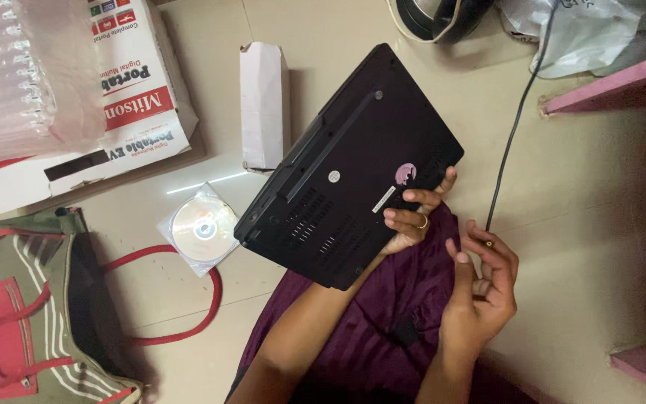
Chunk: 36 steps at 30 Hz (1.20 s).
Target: The person unplugs a portable DVD player, wraps it in bubble wrap, and places it into its cardboard box. They add the remote, cables, and a disc to the box, close it, and put the box into a tote bag on the floor.
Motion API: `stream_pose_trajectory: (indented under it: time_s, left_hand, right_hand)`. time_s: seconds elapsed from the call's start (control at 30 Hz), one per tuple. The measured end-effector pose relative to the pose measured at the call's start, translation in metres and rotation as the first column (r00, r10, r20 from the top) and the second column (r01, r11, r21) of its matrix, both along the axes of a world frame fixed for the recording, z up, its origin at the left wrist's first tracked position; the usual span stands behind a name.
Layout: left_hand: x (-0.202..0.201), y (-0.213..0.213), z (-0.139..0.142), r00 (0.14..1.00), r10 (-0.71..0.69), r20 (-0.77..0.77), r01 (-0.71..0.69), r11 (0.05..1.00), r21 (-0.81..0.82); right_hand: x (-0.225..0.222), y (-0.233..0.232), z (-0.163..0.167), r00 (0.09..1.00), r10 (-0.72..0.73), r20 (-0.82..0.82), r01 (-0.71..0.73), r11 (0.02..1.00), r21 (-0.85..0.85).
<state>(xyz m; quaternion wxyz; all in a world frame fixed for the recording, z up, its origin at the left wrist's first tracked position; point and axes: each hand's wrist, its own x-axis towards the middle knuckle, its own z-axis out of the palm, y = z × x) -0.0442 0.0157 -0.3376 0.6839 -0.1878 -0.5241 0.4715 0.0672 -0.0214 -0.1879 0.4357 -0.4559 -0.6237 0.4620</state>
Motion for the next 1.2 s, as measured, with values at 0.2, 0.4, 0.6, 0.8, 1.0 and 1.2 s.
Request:
stream_pose_trajectory:
  time_s: [0.2, 0.4, 0.6, 0.8, 1.0, 1.2]
  left_hand:
    - [-0.003, -0.001, -0.003, 1.000, -0.025, 0.000, 0.025, 0.999, -0.029]
    - [-0.001, -0.002, 0.001, 0.999, -0.039, 0.037, 0.040, 0.999, -0.011]
    - [-0.006, -0.007, 0.006, 0.997, -0.047, 0.064, 0.049, 0.999, -0.020]
    - [-0.005, -0.007, 0.008, 0.996, -0.041, 0.073, 0.042, 0.999, -0.012]
    - [-0.013, -0.012, 0.008, 0.998, -0.059, 0.034, 0.062, 0.996, -0.064]
    - [-0.015, -0.010, 0.009, 0.997, -0.054, 0.049, 0.057, 0.996, -0.067]
  right_hand:
    - [0.004, 0.002, -0.008, 0.995, -0.007, -0.095, 0.005, 1.000, -0.017]
    - [0.007, 0.003, -0.013, 0.995, -0.021, -0.100, 0.018, 0.999, -0.031]
    - [0.008, 0.001, -0.011, 0.999, -0.011, -0.047, 0.011, 1.000, -0.008]
    - [0.009, 0.000, -0.012, 0.997, -0.024, -0.067, 0.021, 0.999, -0.038]
    - [0.011, -0.001, -0.014, 0.994, -0.021, -0.109, 0.015, 0.999, -0.051]
    - [0.015, 0.001, -0.012, 0.991, -0.026, -0.133, 0.022, 0.999, -0.036]
